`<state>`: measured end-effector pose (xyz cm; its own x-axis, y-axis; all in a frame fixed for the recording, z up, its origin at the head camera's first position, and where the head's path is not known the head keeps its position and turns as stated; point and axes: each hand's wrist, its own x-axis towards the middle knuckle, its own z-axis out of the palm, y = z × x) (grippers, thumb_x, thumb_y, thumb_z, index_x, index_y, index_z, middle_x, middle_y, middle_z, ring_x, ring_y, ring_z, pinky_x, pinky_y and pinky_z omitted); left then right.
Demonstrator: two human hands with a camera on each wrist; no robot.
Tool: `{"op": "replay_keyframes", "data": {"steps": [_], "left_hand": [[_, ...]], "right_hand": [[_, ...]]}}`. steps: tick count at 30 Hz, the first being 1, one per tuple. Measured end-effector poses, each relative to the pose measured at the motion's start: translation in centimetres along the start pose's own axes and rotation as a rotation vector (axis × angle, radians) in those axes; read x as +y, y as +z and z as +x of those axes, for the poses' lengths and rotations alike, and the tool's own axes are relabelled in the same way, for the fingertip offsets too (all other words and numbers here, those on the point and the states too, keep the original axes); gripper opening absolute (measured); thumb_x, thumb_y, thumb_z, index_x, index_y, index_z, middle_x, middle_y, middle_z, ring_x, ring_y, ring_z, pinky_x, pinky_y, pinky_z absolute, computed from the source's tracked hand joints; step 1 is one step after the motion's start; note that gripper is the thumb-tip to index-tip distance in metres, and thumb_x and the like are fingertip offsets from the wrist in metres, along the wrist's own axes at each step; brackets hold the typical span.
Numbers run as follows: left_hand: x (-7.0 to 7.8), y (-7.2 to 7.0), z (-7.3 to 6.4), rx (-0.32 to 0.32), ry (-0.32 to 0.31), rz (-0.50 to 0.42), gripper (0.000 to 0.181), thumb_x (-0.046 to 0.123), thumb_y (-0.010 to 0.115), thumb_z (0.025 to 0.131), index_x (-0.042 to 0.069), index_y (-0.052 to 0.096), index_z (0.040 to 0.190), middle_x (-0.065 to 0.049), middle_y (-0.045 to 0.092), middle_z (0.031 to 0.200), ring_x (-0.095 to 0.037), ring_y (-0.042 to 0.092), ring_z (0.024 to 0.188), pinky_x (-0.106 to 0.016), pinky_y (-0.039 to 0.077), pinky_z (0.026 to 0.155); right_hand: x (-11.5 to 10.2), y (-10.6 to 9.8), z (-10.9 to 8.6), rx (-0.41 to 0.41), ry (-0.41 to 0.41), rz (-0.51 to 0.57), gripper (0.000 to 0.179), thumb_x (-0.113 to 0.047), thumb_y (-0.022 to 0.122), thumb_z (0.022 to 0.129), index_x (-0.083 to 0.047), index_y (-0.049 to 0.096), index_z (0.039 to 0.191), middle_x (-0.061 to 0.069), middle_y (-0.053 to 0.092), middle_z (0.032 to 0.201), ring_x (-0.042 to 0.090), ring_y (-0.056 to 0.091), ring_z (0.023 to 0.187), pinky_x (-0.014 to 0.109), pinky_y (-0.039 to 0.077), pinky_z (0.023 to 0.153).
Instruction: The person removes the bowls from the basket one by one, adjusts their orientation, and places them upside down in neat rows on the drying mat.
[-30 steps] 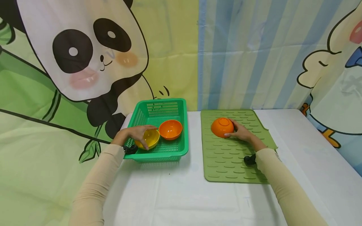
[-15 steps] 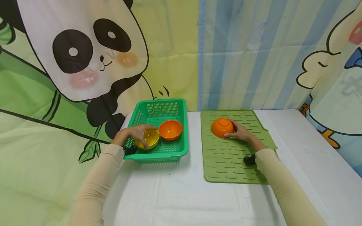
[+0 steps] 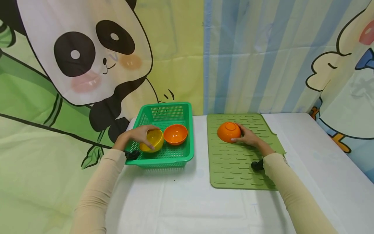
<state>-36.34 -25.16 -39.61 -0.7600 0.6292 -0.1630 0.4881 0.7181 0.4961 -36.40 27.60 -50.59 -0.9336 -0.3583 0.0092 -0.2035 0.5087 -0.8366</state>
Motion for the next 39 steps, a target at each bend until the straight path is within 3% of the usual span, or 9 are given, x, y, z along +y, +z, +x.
{"op": "replay_keyframes", "data": {"steps": [8, 15, 20, 23, 26, 30, 39], "left_hand": [[2.4, -1.3, -1.2, 0.208, 0.149, -0.131, 0.094, 0.034, 0.086, 0.062, 0.005, 0.040, 0.138, -0.010, 0.043, 0.133, -0.029, 0.041, 0.123, -0.046, 0.035, 0.101], [9.4, -2.2, -3.3, 0.421, 0.295, -0.339, 0.088, 0.005, 0.084, 0.064, -0.008, 0.035, 0.136, -0.020, 0.038, 0.135, -0.035, 0.039, 0.123, -0.052, 0.030, 0.102], [11.6, -1.2, -3.1, 0.554, 0.425, -0.519, 0.090, -0.006, 0.082, 0.062, -0.007, 0.032, 0.137, -0.021, 0.035, 0.137, -0.035, 0.033, 0.129, -0.048, 0.029, 0.104], [12.9, 0.0, -2.6, 0.597, 0.512, -0.601, 0.093, -0.001, 0.084, 0.061, -0.005, 0.032, 0.137, -0.020, 0.033, 0.140, -0.030, 0.030, 0.132, -0.041, 0.029, 0.105], [14.5, 1.4, -2.2, 0.624, 0.596, -0.640, 0.094, 0.012, 0.086, 0.061, -0.006, 0.032, 0.136, -0.021, 0.033, 0.139, -0.029, 0.030, 0.132, -0.038, 0.030, 0.105], [17.0, 3.7, -1.9, 0.625, 0.663, -0.656, 0.096, 0.026, 0.086, 0.063, -0.006, 0.031, 0.136, -0.022, 0.032, 0.138, -0.032, 0.032, 0.131, -0.041, 0.030, 0.104], [21.7, 9.1, -1.4, 0.466, 0.752, -0.691, 0.097, 0.029, 0.083, 0.066, -0.008, 0.027, 0.136, -0.022, 0.032, 0.137, -0.040, 0.036, 0.124, -0.046, 0.028, 0.105]], "right_hand": [[-0.2, -0.4, -0.2, 0.008, 0.007, -0.021, 0.099, -0.035, 0.074, 0.078, -0.011, 0.009, 0.149, 0.025, 0.023, 0.145, 0.041, 0.029, 0.129, 0.060, 0.025, 0.100], [-0.5, -0.7, -0.4, 0.019, -0.002, -0.044, 0.098, -0.033, 0.073, 0.079, -0.009, 0.008, 0.148, 0.025, 0.023, 0.145, 0.042, 0.030, 0.128, 0.061, 0.026, 0.099], [-0.3, -0.6, -0.4, 0.025, -0.003, -0.055, 0.098, -0.031, 0.073, 0.080, -0.006, 0.007, 0.148, 0.026, 0.022, 0.145, 0.043, 0.029, 0.127, 0.062, 0.026, 0.099], [-0.6, -0.7, -0.4, 0.029, 0.003, -0.063, 0.098, -0.032, 0.072, 0.080, -0.006, 0.007, 0.148, 0.026, 0.021, 0.145, 0.043, 0.028, 0.128, 0.062, 0.025, 0.099], [-0.9, -0.7, -0.2, 0.035, -0.003, -0.074, 0.098, -0.032, 0.072, 0.080, -0.005, 0.007, 0.148, 0.027, 0.020, 0.145, 0.044, 0.027, 0.128, 0.063, 0.023, 0.099], [-0.8, -0.4, -0.1, 0.029, -0.028, -0.084, 0.097, -0.031, 0.071, 0.081, -0.003, 0.006, 0.148, 0.028, 0.020, 0.145, 0.045, 0.027, 0.127, 0.063, 0.023, 0.099], [-0.4, 0.3, -0.6, 0.036, -0.029, -0.081, 0.100, -0.039, 0.071, 0.080, -0.005, 0.005, 0.148, 0.030, 0.017, 0.145, 0.047, 0.026, 0.127, 0.064, 0.022, 0.098]]}}
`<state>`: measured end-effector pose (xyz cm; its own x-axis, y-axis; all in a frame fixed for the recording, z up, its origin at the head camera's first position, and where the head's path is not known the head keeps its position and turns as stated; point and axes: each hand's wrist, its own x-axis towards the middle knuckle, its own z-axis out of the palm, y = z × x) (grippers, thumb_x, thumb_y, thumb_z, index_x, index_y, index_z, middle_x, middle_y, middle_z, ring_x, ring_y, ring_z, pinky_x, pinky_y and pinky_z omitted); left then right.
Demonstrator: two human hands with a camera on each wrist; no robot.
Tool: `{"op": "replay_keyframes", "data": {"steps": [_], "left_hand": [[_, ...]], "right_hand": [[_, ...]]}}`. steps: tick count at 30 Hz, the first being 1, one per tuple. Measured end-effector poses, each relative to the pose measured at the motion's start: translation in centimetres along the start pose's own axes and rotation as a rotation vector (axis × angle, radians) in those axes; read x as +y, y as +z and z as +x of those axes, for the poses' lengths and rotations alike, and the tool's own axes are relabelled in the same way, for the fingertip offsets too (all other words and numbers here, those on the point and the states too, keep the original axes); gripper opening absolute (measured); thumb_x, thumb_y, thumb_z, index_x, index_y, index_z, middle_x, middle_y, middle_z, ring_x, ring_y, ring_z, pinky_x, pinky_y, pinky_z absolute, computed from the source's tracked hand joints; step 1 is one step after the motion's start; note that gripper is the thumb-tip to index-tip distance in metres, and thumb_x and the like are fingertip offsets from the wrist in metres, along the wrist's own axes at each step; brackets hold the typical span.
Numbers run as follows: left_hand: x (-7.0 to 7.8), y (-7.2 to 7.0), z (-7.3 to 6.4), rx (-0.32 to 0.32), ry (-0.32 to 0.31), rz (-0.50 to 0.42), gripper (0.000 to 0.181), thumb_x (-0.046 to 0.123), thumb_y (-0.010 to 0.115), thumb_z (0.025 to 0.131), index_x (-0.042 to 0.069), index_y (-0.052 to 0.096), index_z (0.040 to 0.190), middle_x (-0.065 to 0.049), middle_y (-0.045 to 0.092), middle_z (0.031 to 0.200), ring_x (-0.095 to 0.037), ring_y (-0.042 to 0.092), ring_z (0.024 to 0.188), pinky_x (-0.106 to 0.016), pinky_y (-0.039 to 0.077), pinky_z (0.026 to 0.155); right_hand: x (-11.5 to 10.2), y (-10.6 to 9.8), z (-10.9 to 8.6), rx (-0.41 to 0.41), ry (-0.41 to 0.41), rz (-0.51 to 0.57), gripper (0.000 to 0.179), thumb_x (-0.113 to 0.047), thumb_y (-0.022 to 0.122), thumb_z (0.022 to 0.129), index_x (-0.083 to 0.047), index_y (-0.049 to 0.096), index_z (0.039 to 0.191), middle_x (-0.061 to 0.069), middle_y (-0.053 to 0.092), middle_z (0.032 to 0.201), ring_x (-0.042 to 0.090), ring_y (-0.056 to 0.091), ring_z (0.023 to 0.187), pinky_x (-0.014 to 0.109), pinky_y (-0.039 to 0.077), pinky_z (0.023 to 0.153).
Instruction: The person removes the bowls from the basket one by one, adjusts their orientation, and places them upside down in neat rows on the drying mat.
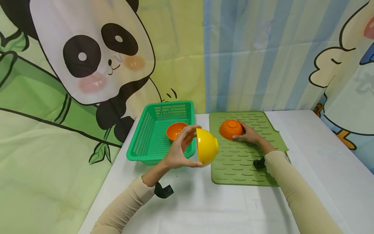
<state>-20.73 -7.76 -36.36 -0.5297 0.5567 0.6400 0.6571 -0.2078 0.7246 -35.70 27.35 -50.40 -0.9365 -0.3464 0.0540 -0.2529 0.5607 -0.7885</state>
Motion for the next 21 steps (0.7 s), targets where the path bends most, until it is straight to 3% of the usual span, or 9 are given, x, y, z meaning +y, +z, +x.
{"op": "replay_keyframes", "data": {"steps": [6, 10, 15, 21], "left_hand": [[0.8, 2.1, -0.2, -0.043, -0.028, -0.046, 0.098, 0.030, 0.082, 0.068, -0.015, 0.025, 0.134, -0.033, 0.029, 0.135, -0.041, 0.034, 0.125, -0.050, 0.025, 0.105], [0.9, 2.4, -0.3, -0.052, -0.040, -0.048, 0.100, 0.033, 0.082, 0.067, -0.015, 0.025, 0.133, -0.035, 0.028, 0.134, -0.039, 0.033, 0.127, -0.049, 0.025, 0.105], [0.9, 2.4, -0.3, -0.056, -0.042, -0.039, 0.099, 0.033, 0.082, 0.067, -0.015, 0.025, 0.133, -0.032, 0.029, 0.135, -0.038, 0.034, 0.126, -0.048, 0.026, 0.105], [1.2, 2.4, -0.1, -0.042, -0.014, -0.034, 0.100, 0.035, 0.081, 0.067, -0.017, 0.024, 0.132, -0.034, 0.028, 0.133, -0.044, 0.033, 0.125, -0.051, 0.025, 0.105]], "right_hand": [[0.0, -0.1, 0.0, 0.002, 0.022, -0.046, 0.104, -0.042, 0.070, 0.080, -0.006, 0.001, 0.148, 0.029, 0.016, 0.146, 0.047, 0.026, 0.127, 0.064, 0.023, 0.098], [0.1, -0.3, -0.1, -0.010, 0.066, -0.105, 0.108, -0.046, 0.070, 0.079, -0.004, -0.002, 0.148, 0.029, 0.013, 0.147, 0.047, 0.023, 0.129, 0.064, 0.022, 0.099], [-0.1, -0.7, -0.8, -0.011, 0.044, -0.128, 0.110, -0.045, 0.069, 0.080, -0.005, -0.009, 0.146, 0.024, 0.006, 0.150, 0.044, 0.016, 0.133, 0.061, 0.019, 0.102], [-2.4, -1.8, -2.5, 0.070, -0.007, -0.079, 0.091, -0.038, 0.060, 0.089, -0.004, -0.001, 0.147, 0.025, 0.014, 0.148, 0.046, 0.020, 0.131, 0.062, 0.024, 0.099]]}}
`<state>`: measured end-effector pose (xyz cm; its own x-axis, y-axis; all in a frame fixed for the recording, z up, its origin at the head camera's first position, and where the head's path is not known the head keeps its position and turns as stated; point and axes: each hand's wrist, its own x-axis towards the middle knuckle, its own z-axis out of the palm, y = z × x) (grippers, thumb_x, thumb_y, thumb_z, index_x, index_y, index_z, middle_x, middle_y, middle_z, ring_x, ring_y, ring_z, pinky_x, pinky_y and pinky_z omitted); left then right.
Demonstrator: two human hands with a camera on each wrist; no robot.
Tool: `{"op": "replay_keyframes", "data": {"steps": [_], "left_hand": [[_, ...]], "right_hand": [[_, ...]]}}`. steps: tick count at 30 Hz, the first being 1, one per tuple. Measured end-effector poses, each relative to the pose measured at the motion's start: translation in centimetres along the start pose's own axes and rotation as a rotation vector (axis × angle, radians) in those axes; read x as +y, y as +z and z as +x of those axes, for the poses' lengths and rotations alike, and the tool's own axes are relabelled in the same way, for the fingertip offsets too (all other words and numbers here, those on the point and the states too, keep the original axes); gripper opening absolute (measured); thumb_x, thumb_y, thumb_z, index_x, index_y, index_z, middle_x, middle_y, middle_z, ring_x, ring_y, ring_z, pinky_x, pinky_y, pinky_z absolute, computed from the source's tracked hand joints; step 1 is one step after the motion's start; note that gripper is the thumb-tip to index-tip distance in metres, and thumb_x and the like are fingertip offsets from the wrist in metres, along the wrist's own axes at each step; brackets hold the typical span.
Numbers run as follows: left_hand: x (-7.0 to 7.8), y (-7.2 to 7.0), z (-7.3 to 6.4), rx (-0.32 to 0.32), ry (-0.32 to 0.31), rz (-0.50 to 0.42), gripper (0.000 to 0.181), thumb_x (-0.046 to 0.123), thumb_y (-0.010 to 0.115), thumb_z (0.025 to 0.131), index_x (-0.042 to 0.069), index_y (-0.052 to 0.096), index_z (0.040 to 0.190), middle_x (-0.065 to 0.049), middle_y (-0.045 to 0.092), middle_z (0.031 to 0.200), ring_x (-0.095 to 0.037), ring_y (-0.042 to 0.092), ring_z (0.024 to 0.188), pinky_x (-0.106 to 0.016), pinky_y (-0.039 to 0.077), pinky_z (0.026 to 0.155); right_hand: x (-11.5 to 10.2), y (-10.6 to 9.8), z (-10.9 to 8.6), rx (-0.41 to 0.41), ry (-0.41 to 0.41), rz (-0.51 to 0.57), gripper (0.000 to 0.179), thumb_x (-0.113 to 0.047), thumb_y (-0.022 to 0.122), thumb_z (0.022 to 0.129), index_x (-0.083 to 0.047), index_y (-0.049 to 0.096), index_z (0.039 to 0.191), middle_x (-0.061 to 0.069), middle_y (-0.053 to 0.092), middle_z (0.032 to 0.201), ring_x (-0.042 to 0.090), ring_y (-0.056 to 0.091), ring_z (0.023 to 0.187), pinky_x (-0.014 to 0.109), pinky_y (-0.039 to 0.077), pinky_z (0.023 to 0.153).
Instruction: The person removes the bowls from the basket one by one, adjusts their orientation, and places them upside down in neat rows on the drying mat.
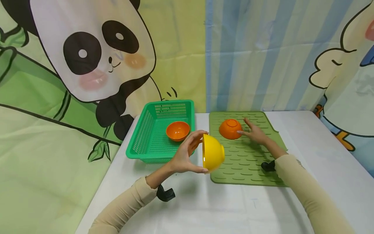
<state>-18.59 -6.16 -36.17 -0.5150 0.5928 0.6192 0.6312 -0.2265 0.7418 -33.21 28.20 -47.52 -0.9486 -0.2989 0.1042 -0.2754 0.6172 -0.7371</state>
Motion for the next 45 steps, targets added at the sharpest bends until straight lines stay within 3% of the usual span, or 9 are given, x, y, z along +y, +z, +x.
{"op": "replay_keyframes", "data": {"steps": [3, 6, 13, 17, 20, 26, 35, 39, 45], "left_hand": [[0.1, 0.2, 0.2, 0.010, 0.003, -0.004, 0.101, 0.035, 0.081, 0.067, -0.016, 0.024, 0.133, -0.033, 0.029, 0.134, -0.042, 0.033, 0.125, -0.050, 0.025, 0.105], [0.4, 0.4, 0.3, 0.016, 0.000, 0.000, 0.101, 0.037, 0.081, 0.067, -0.015, 0.025, 0.133, -0.032, 0.029, 0.134, -0.041, 0.034, 0.125, -0.049, 0.026, 0.105], [1.1, 0.9, 0.9, 0.006, 0.016, -0.004, 0.102, 0.038, 0.080, 0.067, -0.015, 0.024, 0.133, -0.031, 0.029, 0.134, -0.043, 0.032, 0.126, -0.049, 0.024, 0.106], [1.6, 1.2, 1.4, -0.014, 0.018, -0.016, 0.101, 0.037, 0.080, 0.067, -0.015, 0.024, 0.133, -0.030, 0.029, 0.134, -0.042, 0.031, 0.127, -0.049, 0.023, 0.106], [1.8, 1.5, 1.5, -0.030, 0.010, -0.026, 0.101, 0.037, 0.080, 0.067, -0.015, 0.024, 0.133, -0.031, 0.028, 0.134, -0.042, 0.032, 0.127, -0.049, 0.023, 0.106], [2.1, 1.7, 1.4, -0.045, 0.018, -0.026, 0.100, 0.037, 0.079, 0.069, -0.015, 0.023, 0.133, -0.035, 0.026, 0.133, -0.041, 0.033, 0.125, -0.046, 0.026, 0.106], [2.1, 1.7, 1.3, -0.046, 0.071, -0.011, 0.099, 0.035, 0.080, 0.069, -0.018, 0.024, 0.131, -0.035, 0.027, 0.131, -0.041, 0.034, 0.124, -0.045, 0.028, 0.105], [2.1, 1.7, 1.2, -0.036, 0.077, 0.007, 0.099, 0.037, 0.079, 0.070, -0.018, 0.024, 0.131, -0.034, 0.028, 0.132, -0.042, 0.034, 0.124, -0.048, 0.027, 0.104], [2.2, 1.4, 1.1, -0.044, 0.084, 0.011, 0.101, 0.034, 0.078, 0.071, -0.019, 0.019, 0.133, -0.035, 0.023, 0.136, -0.044, 0.029, 0.128, -0.051, 0.024, 0.104]], "right_hand": [[-1.8, -0.1, -1.5, 0.044, 0.010, 0.102, 0.074, -0.037, 0.049, 0.095, -0.001, 0.011, 0.147, 0.027, 0.028, 0.143, 0.044, 0.030, 0.127, 0.059, 0.031, 0.097], [-4.4, 0.9, -3.8, -0.016, 0.059, 0.330, 0.068, -0.042, 0.038, 0.098, 0.004, 0.019, 0.144, 0.029, 0.035, 0.139, 0.043, 0.037, 0.123, 0.056, 0.034, 0.097], [-11.1, 5.1, -9.4, -0.402, 0.212, 1.142, 0.082, -0.057, 0.020, 0.095, 0.005, 0.002, 0.145, 0.028, 0.015, 0.147, 0.036, 0.031, 0.131, 0.044, 0.025, 0.106], [-13.5, 7.0, -11.5, -0.638, 0.116, 1.555, 0.081, -0.064, 0.015, 0.090, -0.007, 0.016, 0.147, 0.024, 0.022, 0.146, 0.032, 0.031, 0.132, 0.041, 0.019, 0.109], [-14.8, 7.9, -12.5, -0.768, 0.021, 1.751, 0.079, -0.066, 0.011, 0.088, -0.012, 0.026, 0.144, 0.023, 0.025, 0.146, 0.034, 0.024, 0.134, 0.040, 0.014, 0.110], [-16.3, 8.6, -13.6, -0.734, -0.055, 1.829, 0.078, -0.060, 0.011, 0.089, -0.006, 0.023, 0.145, 0.021, 0.023, 0.147, 0.033, 0.015, 0.137, 0.040, 0.012, 0.110], [-16.5, 9.0, -13.8, -0.688, -0.113, 1.798, 0.058, -0.043, 0.017, 0.099, -0.010, 0.027, 0.145, 0.020, 0.029, 0.145, 0.035, 0.023, 0.134, 0.041, 0.014, 0.109], [-16.6, 8.6, -13.7, -0.648, -0.114, 1.718, 0.054, -0.039, 0.013, 0.100, -0.013, 0.028, 0.145, 0.021, 0.032, 0.143, 0.036, 0.028, 0.132, 0.041, 0.019, 0.108], [-16.7, 6.6, -13.6, -0.532, -0.002, 1.506, 0.043, -0.033, 0.020, 0.103, -0.013, 0.040, 0.135, 0.014, 0.046, 0.132, 0.028, 0.046, 0.122, 0.039, 0.031, 0.103]]}}
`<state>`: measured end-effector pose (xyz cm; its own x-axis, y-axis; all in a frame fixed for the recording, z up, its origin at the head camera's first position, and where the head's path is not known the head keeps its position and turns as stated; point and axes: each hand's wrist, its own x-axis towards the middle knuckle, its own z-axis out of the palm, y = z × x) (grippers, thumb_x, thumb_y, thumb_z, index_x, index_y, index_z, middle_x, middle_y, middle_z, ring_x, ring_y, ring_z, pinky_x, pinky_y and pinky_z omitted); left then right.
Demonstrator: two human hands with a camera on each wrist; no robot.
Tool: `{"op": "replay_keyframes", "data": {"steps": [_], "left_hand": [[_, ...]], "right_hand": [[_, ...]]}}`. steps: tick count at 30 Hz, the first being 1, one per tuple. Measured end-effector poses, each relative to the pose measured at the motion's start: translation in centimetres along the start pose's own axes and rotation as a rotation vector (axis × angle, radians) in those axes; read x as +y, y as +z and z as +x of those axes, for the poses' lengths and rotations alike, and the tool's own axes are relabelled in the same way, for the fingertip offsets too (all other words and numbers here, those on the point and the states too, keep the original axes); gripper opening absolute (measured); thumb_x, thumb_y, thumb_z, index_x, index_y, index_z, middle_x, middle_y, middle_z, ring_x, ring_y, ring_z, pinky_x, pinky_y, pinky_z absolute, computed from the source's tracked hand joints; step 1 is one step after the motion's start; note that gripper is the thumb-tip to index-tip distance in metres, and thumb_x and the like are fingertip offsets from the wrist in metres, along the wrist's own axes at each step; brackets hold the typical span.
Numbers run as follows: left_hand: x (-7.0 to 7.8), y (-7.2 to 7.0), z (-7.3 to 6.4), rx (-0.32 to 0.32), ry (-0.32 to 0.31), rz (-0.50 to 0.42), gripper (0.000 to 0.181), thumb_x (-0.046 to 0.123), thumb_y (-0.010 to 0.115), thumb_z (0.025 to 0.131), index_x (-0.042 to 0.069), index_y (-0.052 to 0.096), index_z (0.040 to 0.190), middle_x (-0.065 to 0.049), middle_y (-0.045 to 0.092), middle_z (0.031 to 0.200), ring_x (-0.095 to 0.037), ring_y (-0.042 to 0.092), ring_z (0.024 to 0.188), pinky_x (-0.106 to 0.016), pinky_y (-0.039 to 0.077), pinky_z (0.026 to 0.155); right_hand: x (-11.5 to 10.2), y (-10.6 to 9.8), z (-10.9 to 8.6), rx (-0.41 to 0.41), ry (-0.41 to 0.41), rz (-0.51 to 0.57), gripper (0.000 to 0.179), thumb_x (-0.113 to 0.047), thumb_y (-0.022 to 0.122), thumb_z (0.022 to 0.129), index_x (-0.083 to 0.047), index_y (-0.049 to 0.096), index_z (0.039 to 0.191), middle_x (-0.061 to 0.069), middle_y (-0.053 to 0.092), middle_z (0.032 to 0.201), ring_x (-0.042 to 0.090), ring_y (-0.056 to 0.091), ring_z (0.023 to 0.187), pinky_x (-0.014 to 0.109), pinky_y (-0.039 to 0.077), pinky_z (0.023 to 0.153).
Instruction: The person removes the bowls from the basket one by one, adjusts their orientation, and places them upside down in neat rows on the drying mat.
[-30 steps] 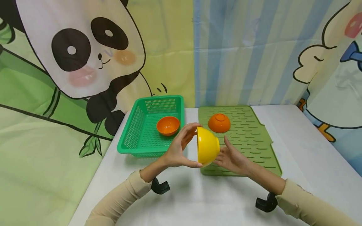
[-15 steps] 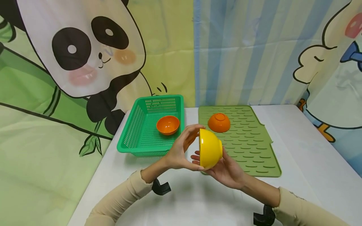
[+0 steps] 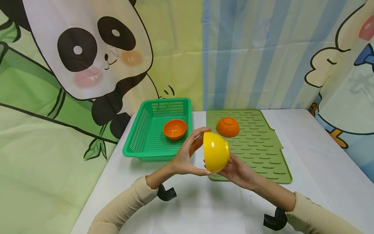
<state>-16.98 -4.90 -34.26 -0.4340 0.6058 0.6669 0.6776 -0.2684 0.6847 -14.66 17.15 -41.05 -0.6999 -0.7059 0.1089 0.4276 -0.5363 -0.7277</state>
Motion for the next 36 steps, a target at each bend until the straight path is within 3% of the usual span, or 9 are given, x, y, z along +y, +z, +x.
{"op": "replay_keyframes", "data": {"steps": [6, 10, 13, 17, 21, 24, 28, 36], "left_hand": [[0.0, -0.6, -0.7, 0.034, -0.036, 0.048, 0.096, 0.031, 0.077, 0.072, -0.020, 0.022, 0.132, -0.035, 0.025, 0.137, -0.049, 0.030, 0.125, -0.052, 0.027, 0.103], [-0.5, -0.9, -1.6, 0.130, -0.104, 0.156, 0.079, 0.013, 0.077, 0.075, -0.015, 0.032, 0.132, -0.029, 0.038, 0.134, -0.048, 0.042, 0.116, -0.054, 0.038, 0.094], [-1.7, -1.1, -2.6, 0.164, -0.161, 0.268, 0.081, 0.004, 0.081, 0.068, -0.006, 0.036, 0.135, -0.019, 0.044, 0.134, -0.037, 0.048, 0.115, -0.047, 0.044, 0.091], [-3.3, -0.5, -4.0, 0.102, -0.242, 0.398, 0.099, 0.018, 0.088, 0.060, 0.007, 0.032, 0.141, -0.006, 0.038, 0.140, -0.024, 0.044, 0.121, -0.037, 0.040, 0.097], [-4.1, 1.4, -5.0, 0.045, -0.303, 0.524, 0.113, 0.038, 0.089, 0.055, 0.013, 0.025, 0.144, -0.003, 0.028, 0.146, -0.018, 0.034, 0.129, -0.042, 0.037, 0.100], [-4.7, 2.9, -5.6, 0.051, -0.309, 0.579, 0.116, 0.045, 0.087, 0.054, 0.012, 0.023, 0.145, -0.004, 0.023, 0.148, -0.020, 0.029, 0.132, -0.046, 0.035, 0.100], [-5.4, 4.4, -6.1, 0.090, -0.258, 0.563, 0.116, 0.040, 0.089, 0.054, 0.006, 0.023, 0.144, -0.007, 0.023, 0.148, -0.024, 0.029, 0.132, -0.042, 0.036, 0.101], [-6.4, 5.3, -6.4, 0.100, -0.248, 0.546, 0.107, 0.036, 0.087, 0.059, 0.003, 0.026, 0.141, -0.009, 0.029, 0.144, -0.021, 0.036, 0.128, -0.035, 0.037, 0.101]], "right_hand": [[-3.3, 0.3, -0.6, 0.229, 0.112, -0.311, 0.031, -0.028, 0.040, 0.100, -0.005, 0.050, 0.118, 0.009, 0.059, 0.110, 0.023, 0.060, 0.101, 0.039, 0.045, 0.092], [-5.1, 0.3, -0.8, 0.357, 0.213, -0.546, 0.044, -0.029, 0.052, 0.095, 0.009, 0.050, 0.117, 0.010, 0.065, 0.100, 0.023, 0.065, 0.093, 0.038, 0.048, 0.086], [-5.9, 0.2, -0.8, 0.428, 0.280, -0.704, 0.061, -0.032, 0.057, 0.092, 0.015, 0.040, 0.127, 0.011, 0.065, 0.101, 0.024, 0.065, 0.091, 0.038, 0.050, 0.084], [-6.2, 0.2, -0.8, 0.516, 0.343, -0.890, 0.077, -0.038, 0.063, 0.087, 0.017, 0.033, 0.132, 0.018, 0.062, 0.109, 0.026, 0.065, 0.090, 0.037, 0.052, 0.081], [-6.0, 0.3, -0.4, 0.611, 0.395, -1.048, 0.087, -0.047, 0.069, 0.079, 0.015, 0.039, 0.131, 0.023, 0.056, 0.117, 0.023, 0.065, 0.085, 0.036, 0.053, 0.076], [-5.6, 0.3, -0.1, 0.639, 0.404, -1.114, 0.088, -0.049, 0.072, 0.074, 0.014, 0.044, 0.128, 0.022, 0.058, 0.114, 0.022, 0.065, 0.082, 0.036, 0.054, 0.073], [-5.2, 0.4, 0.0, 0.613, 0.388, -1.130, 0.086, -0.048, 0.074, 0.073, 0.014, 0.046, 0.126, 0.020, 0.061, 0.110, 0.023, 0.066, 0.083, 0.036, 0.054, 0.072], [-4.8, 0.6, -0.1, 0.613, 0.380, -1.136, 0.085, -0.048, 0.075, 0.071, 0.014, 0.049, 0.122, 0.015, 0.064, 0.103, 0.022, 0.066, 0.082, 0.036, 0.055, 0.071]]}}
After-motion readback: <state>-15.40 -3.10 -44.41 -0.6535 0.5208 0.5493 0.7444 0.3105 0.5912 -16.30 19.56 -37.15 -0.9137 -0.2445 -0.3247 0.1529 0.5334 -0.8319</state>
